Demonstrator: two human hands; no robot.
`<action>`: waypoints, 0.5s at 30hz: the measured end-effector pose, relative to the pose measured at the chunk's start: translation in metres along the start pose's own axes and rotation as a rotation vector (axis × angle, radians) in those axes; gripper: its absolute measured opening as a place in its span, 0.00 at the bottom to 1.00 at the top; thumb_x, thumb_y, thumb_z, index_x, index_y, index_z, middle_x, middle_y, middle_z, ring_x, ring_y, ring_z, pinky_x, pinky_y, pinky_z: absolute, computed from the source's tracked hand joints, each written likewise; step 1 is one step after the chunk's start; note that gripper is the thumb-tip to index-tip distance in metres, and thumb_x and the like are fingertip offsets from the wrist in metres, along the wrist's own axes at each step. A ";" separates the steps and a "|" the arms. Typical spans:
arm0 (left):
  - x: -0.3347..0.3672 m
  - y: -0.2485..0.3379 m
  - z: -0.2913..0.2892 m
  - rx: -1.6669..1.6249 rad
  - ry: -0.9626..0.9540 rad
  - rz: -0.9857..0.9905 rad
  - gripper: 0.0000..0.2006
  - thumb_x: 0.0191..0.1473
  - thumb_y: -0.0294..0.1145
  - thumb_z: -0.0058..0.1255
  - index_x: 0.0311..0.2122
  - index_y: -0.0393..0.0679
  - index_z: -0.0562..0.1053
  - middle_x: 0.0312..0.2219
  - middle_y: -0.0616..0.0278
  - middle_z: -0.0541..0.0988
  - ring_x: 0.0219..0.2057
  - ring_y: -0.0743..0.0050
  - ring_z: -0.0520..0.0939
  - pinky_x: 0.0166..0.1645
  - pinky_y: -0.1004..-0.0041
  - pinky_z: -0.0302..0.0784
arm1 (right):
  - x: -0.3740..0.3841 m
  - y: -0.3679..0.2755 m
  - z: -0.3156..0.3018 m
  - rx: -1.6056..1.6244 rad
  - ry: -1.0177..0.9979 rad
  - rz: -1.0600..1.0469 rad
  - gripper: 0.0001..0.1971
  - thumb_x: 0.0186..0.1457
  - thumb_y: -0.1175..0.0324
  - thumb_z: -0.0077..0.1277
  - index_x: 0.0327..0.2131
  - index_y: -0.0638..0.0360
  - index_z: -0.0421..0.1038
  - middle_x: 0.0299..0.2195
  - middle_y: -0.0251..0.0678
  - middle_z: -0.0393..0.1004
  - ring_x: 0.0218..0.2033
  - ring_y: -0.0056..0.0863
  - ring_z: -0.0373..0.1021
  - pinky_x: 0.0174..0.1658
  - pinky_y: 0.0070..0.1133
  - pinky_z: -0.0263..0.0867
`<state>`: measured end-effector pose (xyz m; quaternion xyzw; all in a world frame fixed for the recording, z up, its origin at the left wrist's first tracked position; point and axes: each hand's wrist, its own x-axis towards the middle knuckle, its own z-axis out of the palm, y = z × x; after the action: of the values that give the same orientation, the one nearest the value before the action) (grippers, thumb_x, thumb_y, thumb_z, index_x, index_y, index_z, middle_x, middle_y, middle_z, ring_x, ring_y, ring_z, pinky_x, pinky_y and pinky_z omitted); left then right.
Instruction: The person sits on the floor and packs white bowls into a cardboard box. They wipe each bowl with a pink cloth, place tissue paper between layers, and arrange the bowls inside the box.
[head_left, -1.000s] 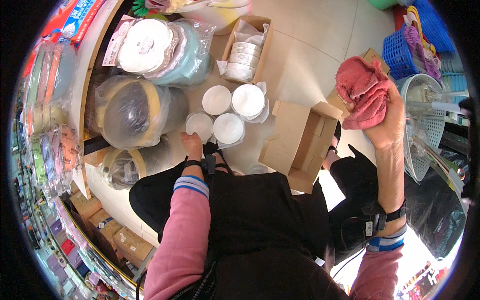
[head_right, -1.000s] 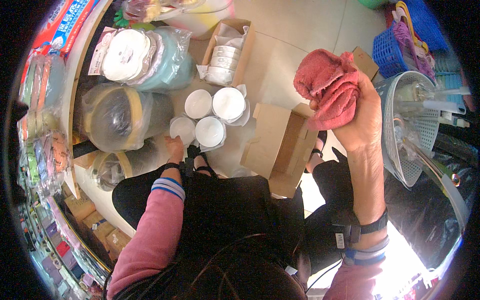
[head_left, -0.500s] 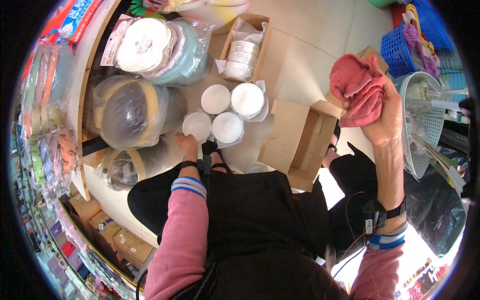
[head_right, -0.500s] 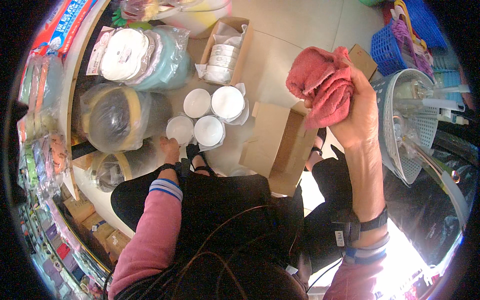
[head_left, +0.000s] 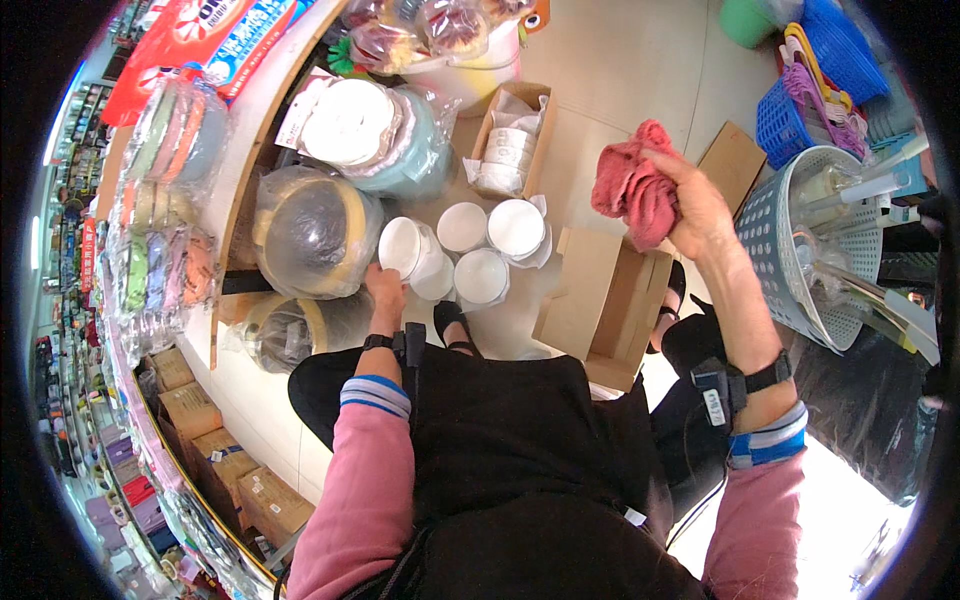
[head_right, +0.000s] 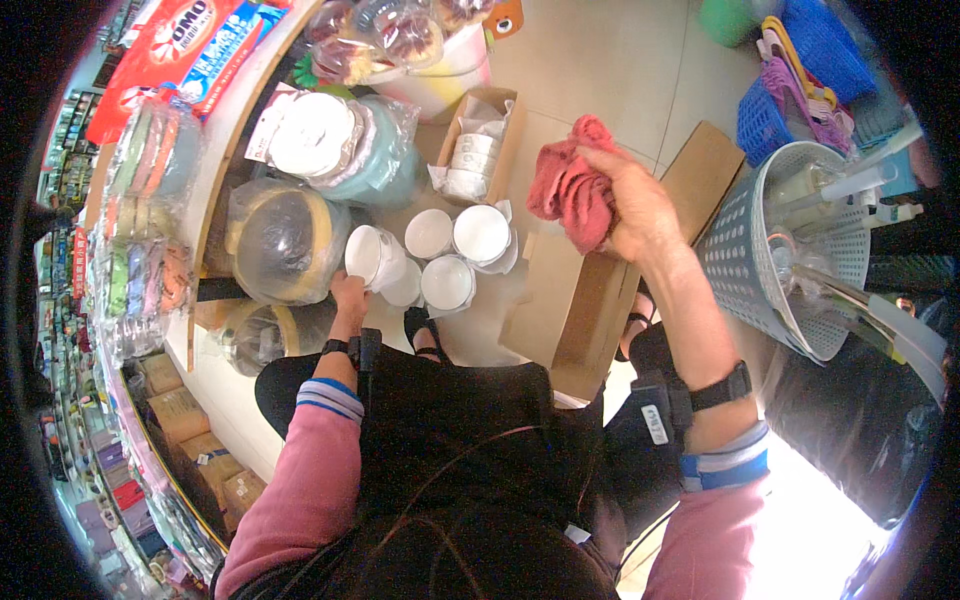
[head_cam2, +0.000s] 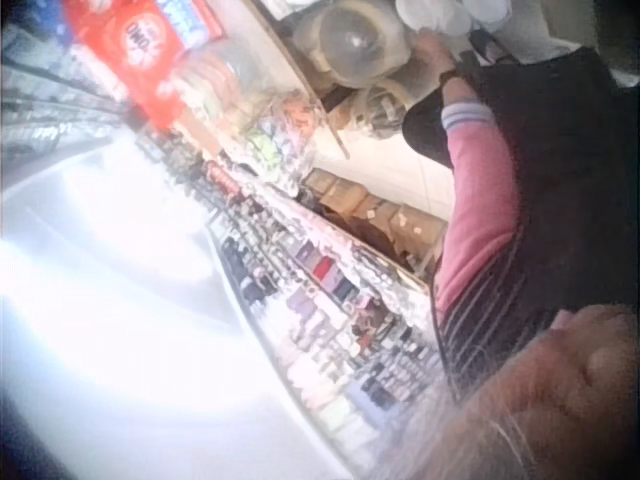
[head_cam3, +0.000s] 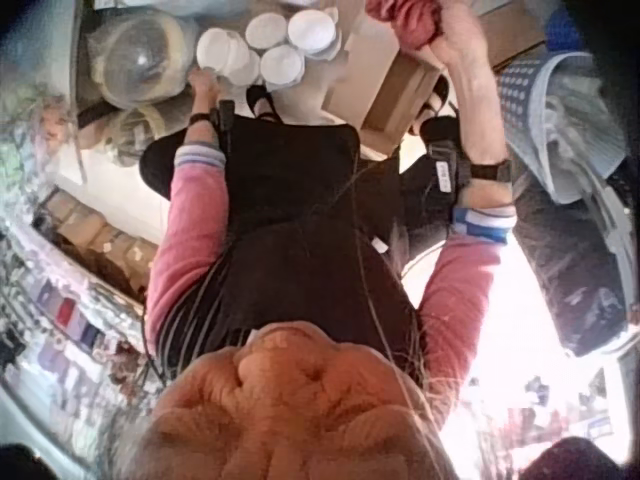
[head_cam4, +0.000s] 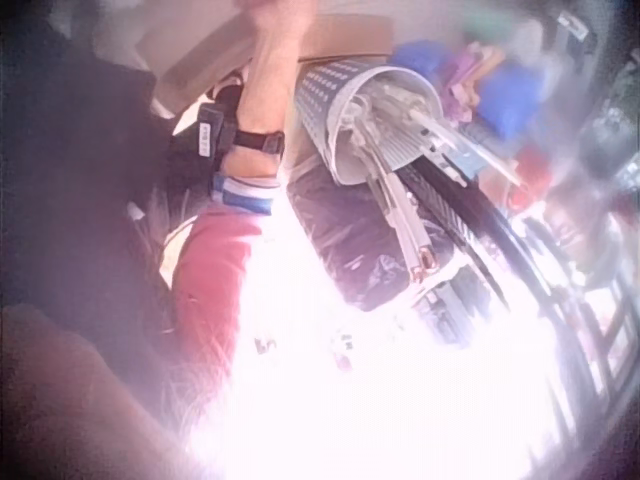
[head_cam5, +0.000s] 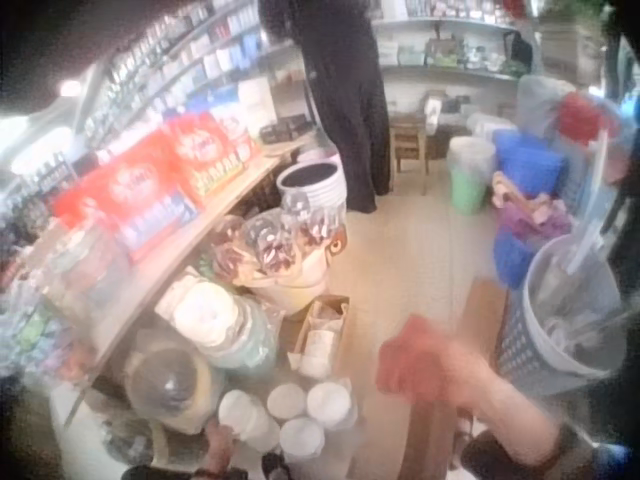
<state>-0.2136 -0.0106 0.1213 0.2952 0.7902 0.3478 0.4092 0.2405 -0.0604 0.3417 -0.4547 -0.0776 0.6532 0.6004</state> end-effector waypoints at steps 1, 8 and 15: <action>-0.006 0.011 -0.001 -0.001 -0.030 0.014 0.16 0.42 0.20 0.40 0.41 0.37 0.68 0.32 0.52 0.75 0.27 0.62 0.77 0.23 0.69 0.72 | -0.001 0.003 -0.001 -0.051 0.019 0.034 0.13 0.55 0.68 0.49 0.42 0.63 0.67 0.38 0.39 0.74 0.36 0.30 0.73 0.39 0.29 0.73; -0.085 0.126 -0.001 -0.060 -0.278 0.274 0.18 0.42 0.18 0.43 0.42 0.40 0.68 0.30 0.57 0.74 0.28 0.68 0.76 0.27 0.69 0.72 | -0.012 0.038 0.028 -0.109 -0.150 0.202 0.14 0.54 0.62 0.52 0.37 0.64 0.69 0.31 0.39 0.74 0.29 0.30 0.73 0.33 0.28 0.73; -0.179 0.195 0.017 0.237 -0.246 0.984 0.17 0.48 0.17 0.43 0.46 0.40 0.66 0.28 0.49 0.75 0.26 0.62 0.76 0.34 0.70 0.72 | -0.033 0.078 0.057 -0.440 -0.283 0.089 0.30 0.48 0.55 0.60 0.49 0.64 0.63 0.39 0.37 0.71 0.38 0.26 0.69 0.42 0.26 0.68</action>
<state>-0.0753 -0.0259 0.3475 0.7146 0.5382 0.3698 0.2508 0.1416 -0.0843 0.3409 -0.4814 -0.2807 0.7034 0.4412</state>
